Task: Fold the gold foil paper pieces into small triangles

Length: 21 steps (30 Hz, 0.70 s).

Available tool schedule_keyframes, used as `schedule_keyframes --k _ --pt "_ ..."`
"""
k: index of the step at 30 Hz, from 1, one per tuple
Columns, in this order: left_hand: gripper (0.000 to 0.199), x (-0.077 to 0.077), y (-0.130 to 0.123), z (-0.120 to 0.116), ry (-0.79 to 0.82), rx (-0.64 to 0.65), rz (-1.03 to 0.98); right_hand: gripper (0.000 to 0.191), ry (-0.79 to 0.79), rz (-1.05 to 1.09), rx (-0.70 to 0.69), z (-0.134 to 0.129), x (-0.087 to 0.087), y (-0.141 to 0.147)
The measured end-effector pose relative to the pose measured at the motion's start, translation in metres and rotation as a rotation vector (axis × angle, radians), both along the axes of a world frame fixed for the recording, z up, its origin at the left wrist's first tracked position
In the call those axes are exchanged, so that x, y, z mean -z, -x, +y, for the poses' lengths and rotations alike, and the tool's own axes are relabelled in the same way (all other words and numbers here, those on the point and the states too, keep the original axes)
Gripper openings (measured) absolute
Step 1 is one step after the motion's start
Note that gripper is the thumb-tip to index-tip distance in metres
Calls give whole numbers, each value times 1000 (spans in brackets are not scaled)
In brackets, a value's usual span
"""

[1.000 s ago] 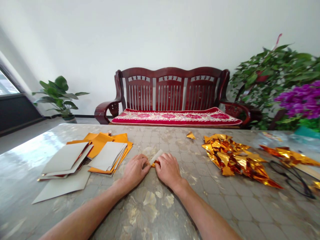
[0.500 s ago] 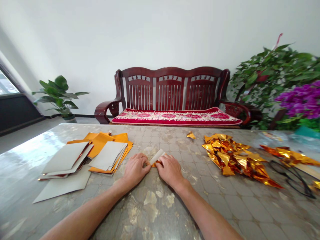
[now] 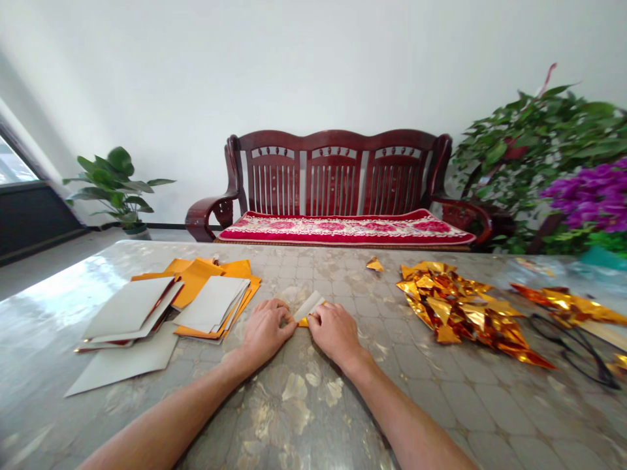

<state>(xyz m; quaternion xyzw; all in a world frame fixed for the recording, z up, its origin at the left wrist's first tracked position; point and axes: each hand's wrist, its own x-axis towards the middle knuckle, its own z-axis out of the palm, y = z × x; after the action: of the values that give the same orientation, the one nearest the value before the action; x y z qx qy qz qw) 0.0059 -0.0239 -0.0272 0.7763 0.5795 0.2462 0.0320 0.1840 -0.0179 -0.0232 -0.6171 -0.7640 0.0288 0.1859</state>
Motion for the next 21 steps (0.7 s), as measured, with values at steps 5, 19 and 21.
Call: schedule_keyframes --k 5,19,21 --pt "11 1 1 0 9 16 -34 26 -8 14 -15 1 0 -1" --pt "14 3 1 -1 -37 33 -30 24 8 38 -10 1 -1 -1" --pt "13 2 1 -1 -34 28 -21 24 9 34 -10 0 -1 -1"
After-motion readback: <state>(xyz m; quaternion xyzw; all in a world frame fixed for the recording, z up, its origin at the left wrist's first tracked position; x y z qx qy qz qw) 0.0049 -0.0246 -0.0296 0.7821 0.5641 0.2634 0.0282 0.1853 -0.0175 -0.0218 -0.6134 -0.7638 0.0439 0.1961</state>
